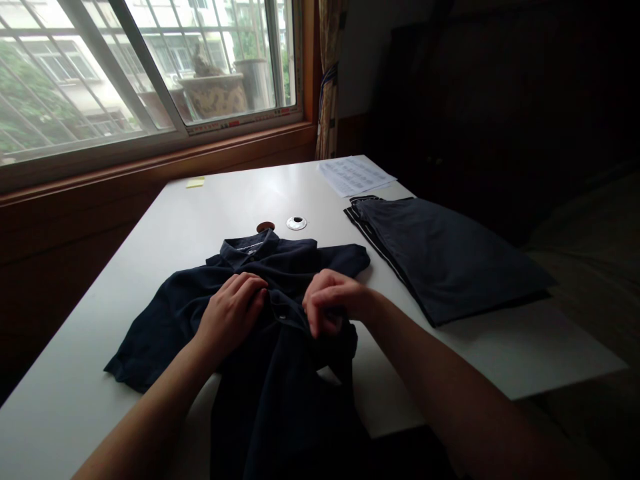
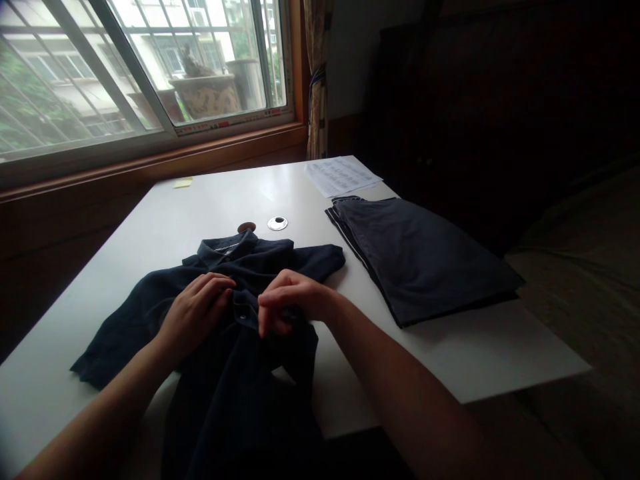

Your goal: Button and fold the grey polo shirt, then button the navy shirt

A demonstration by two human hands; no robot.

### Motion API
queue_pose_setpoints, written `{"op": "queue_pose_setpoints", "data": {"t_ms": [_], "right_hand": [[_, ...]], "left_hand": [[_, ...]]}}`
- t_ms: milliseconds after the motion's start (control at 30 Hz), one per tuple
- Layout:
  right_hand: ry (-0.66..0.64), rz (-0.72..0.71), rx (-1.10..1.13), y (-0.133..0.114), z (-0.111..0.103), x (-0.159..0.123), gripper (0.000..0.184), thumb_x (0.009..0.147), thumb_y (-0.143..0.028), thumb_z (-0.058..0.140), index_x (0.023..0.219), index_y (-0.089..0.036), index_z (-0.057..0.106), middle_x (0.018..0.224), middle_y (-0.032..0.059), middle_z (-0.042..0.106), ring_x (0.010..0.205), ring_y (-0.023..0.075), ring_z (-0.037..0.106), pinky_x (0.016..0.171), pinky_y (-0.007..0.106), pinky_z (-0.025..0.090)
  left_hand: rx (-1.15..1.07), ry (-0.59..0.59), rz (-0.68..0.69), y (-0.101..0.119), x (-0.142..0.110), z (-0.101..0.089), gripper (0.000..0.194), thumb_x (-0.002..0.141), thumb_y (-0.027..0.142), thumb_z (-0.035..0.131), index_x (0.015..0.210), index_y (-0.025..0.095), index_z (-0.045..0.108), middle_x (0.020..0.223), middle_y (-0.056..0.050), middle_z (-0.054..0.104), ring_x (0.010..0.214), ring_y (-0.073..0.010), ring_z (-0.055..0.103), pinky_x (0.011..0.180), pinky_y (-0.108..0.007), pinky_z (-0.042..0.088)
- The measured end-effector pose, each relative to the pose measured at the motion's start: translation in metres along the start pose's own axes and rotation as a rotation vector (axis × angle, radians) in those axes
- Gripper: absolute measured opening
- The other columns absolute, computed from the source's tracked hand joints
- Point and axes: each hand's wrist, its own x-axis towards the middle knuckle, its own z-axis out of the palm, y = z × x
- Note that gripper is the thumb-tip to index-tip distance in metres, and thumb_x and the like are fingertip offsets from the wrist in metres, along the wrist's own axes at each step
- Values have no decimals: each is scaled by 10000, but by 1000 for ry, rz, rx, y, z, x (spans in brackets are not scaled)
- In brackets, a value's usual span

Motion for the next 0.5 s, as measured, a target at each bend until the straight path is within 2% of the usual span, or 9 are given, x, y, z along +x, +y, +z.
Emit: {"op": "queue_pose_setpoints", "data": {"t_ms": [100,167,200,233,300,400,500], "right_hand": [[-331,264,35,-8,6,1,468,878,-500,599,923,-65,765,762,123,749,637,185,705,502,227,410],[-409,348,29,-9,10,3,460,877,-494,616,992,-70,751,899,151,768,757,207,742,515,210,426],[-397,348,23,-9,11,4,449,875,-487,624,1004,-75,745,928,153,768,773,205,744,508,203,422],[-354,325,15,-7,11,5,436,873,-481,632,1001,-80,742,935,149,768,766,199,743,497,199,414],[-186,222,-11,0,9,8,409,867,-481,641,953,-93,736,878,124,766,695,178,726,477,198,401],[208,36,-125,12,2,15,370,886,-482,625,868,-123,714,751,62,736,593,134,666,503,207,411],[600,-105,-347,21,-9,21,316,911,-446,598,848,-153,701,720,31,710,630,134,642,601,242,464]], "left_hand": [[-1,-35,-21,-1,0,0,203,994,204,440,1101,214,612,1092,-65,663,995,-224,615,897,-397,519],[-2,-43,-36,-2,1,-1,220,987,195,427,1103,213,614,1096,-66,663,994,-230,607,897,-407,516],[-4,-39,-43,-3,1,-2,223,982,190,429,1100,214,616,1100,-66,662,1000,-234,601,903,-413,511],[-8,-26,-48,-4,1,-3,222,977,186,434,1095,217,620,1103,-64,662,1011,-238,594,911,-419,506],[-9,16,-61,-9,2,-6,214,967,183,452,1084,225,627,1113,-60,660,1034,-245,583,929,-433,492],[10,91,-100,-20,2,-9,201,954,184,474,1072,236,627,1128,-58,656,1048,-257,581,943,-453,473],[55,115,-168,-34,2,-11,207,942,190,474,1078,238,621,1144,-62,652,1060,-272,580,967,-479,451]]}}
